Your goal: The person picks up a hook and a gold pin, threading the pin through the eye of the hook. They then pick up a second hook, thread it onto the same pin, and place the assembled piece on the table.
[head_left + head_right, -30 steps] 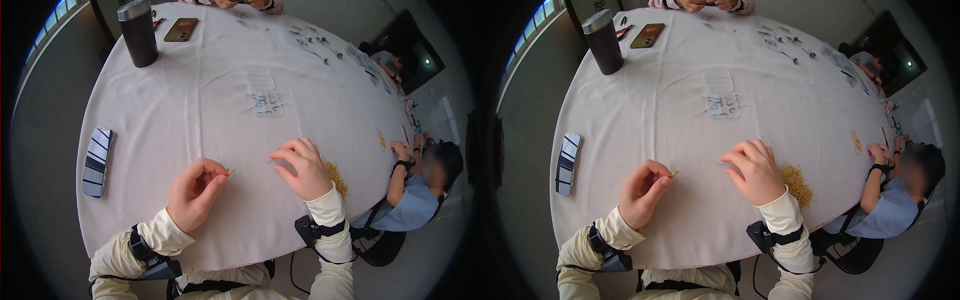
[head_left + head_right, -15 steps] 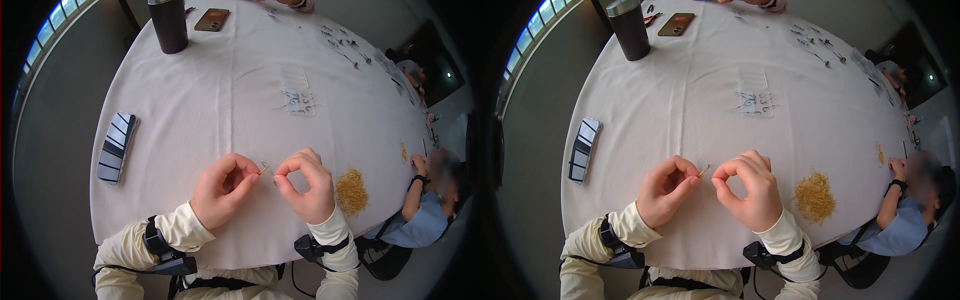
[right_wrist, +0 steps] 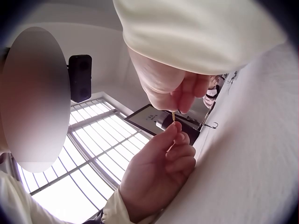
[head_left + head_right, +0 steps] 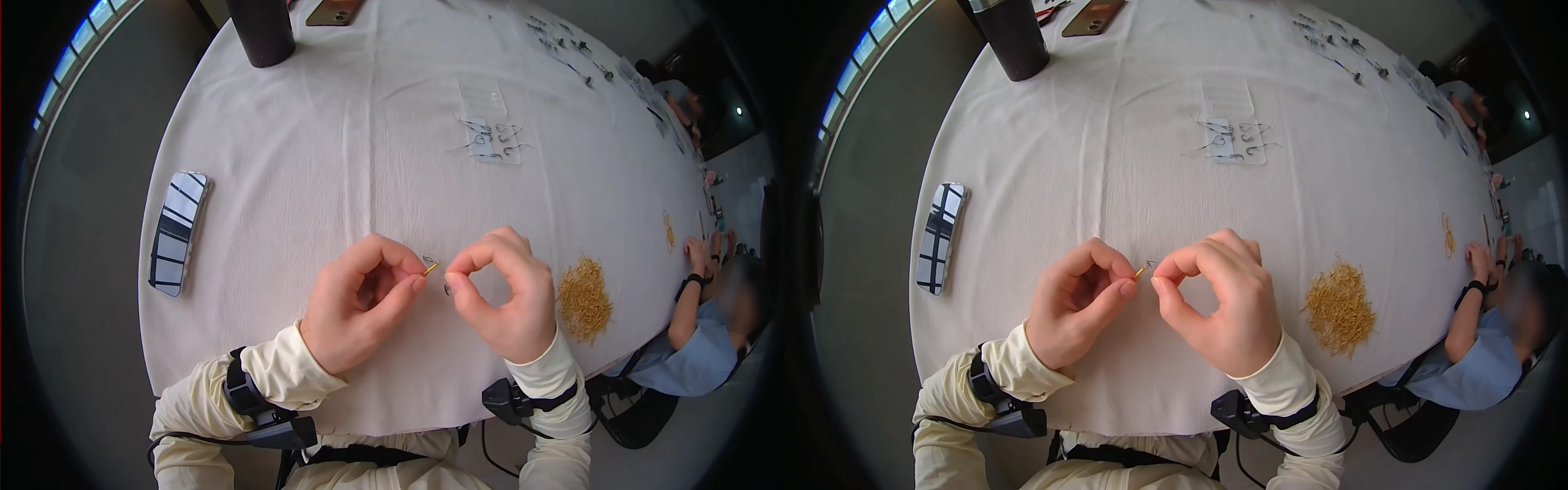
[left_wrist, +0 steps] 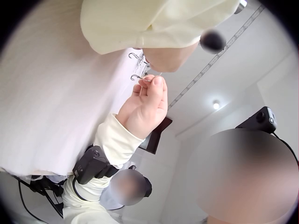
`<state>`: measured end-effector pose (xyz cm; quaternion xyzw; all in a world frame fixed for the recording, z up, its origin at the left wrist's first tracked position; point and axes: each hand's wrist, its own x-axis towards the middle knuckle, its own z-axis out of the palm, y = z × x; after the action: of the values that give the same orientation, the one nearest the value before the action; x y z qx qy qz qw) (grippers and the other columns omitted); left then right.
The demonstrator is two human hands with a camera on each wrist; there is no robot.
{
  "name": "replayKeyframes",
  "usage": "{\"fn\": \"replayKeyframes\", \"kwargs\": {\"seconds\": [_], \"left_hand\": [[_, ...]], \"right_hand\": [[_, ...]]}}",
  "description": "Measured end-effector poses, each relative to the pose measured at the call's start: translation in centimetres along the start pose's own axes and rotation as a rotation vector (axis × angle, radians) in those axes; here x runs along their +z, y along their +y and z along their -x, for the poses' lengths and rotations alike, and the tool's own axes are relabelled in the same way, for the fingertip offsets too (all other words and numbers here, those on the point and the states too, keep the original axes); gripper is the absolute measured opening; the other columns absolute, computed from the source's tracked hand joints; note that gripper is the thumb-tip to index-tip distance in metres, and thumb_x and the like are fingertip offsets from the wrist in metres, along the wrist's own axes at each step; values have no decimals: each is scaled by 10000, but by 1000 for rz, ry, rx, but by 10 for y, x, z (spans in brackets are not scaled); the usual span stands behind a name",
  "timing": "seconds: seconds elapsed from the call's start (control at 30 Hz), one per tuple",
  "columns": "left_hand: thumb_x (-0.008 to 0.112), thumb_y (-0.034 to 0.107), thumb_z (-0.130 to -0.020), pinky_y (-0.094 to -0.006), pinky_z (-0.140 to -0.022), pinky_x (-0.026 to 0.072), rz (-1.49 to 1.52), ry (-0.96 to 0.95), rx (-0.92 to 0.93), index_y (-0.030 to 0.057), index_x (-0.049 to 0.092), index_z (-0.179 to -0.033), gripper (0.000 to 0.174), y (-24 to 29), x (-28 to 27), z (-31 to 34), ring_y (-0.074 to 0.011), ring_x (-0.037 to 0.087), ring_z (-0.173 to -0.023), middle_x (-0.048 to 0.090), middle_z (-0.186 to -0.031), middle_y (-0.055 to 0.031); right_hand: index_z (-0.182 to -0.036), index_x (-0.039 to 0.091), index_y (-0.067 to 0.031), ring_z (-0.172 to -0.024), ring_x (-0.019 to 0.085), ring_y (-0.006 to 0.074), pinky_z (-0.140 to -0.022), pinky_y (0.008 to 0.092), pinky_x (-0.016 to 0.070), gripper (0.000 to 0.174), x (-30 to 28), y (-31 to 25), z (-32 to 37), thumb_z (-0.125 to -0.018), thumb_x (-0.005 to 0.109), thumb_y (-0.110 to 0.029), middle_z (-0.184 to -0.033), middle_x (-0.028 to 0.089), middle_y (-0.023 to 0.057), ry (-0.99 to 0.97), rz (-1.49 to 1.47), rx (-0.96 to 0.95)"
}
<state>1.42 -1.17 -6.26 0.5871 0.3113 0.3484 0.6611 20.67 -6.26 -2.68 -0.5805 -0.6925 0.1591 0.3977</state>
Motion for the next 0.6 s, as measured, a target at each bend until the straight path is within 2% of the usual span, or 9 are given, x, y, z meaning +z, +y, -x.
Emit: {"fn": "replayKeyframes", "kwargs": {"seconds": [0.2, 0.23, 0.3, 0.37, 0.6], "left_hand": [[624, 30, -939, -179, -555, 329, -46, -13, 6, 24, 591, -974, 49, 2, -1, 0, 3, 397, -636, 545, -775, 59], [624, 30, -939, -179, -555, 329, -46, -13, 5, 24, 591, -974, 49, 3, -1, 1, 3, 397, -636, 545, -775, 59], [604, 65, -970, -203, -677, 379, 3, -18, -29, 30, 562, -988, 57, 8, 0, 1, -30, 455, -765, 547, -889, 30], [598, 73, -975, -206, -699, 387, 37, 5, -6, 32, 556, -999, 64, 7, 2, 0, -36, 464, -786, 549, -910, 23], [602, 62, -972, -216, -754, 419, 105, -1, 0, 32, 550, -1020, 77, 6, 0, 0, -54, 501, -834, 563, -953, 5]], "right_hand": [[-820, 665, -88, -743, 606, 172, -778, 306, 432, 105, 1, 1, 2, -771, 741, -35, -766, 661, -9, 9, -27, 30], [-843, 670, -74, -751, 605, 155, -781, 295, 431, 87, 1, 2, 3, -795, 735, -41, -776, 666, -1, -7, -125, 104], [-866, 675, -61, -759, 605, 137, -783, 284, 429, 73, 1, 3, 3, -819, 728, -47, -787, 670, 6, -23, -223, 180], [-915, 673, -29, -788, 602, 101, -798, 263, 417, 68, -2, 2, 4, -871, 700, -74, -822, 683, 13, -97, -569, 381], [-947, 672, -28, -814, 603, 79, -819, 249, 396, 85, -10, 4, 2, -906, 667, -103, -837, 689, 8, -278, -679, 486]]}}
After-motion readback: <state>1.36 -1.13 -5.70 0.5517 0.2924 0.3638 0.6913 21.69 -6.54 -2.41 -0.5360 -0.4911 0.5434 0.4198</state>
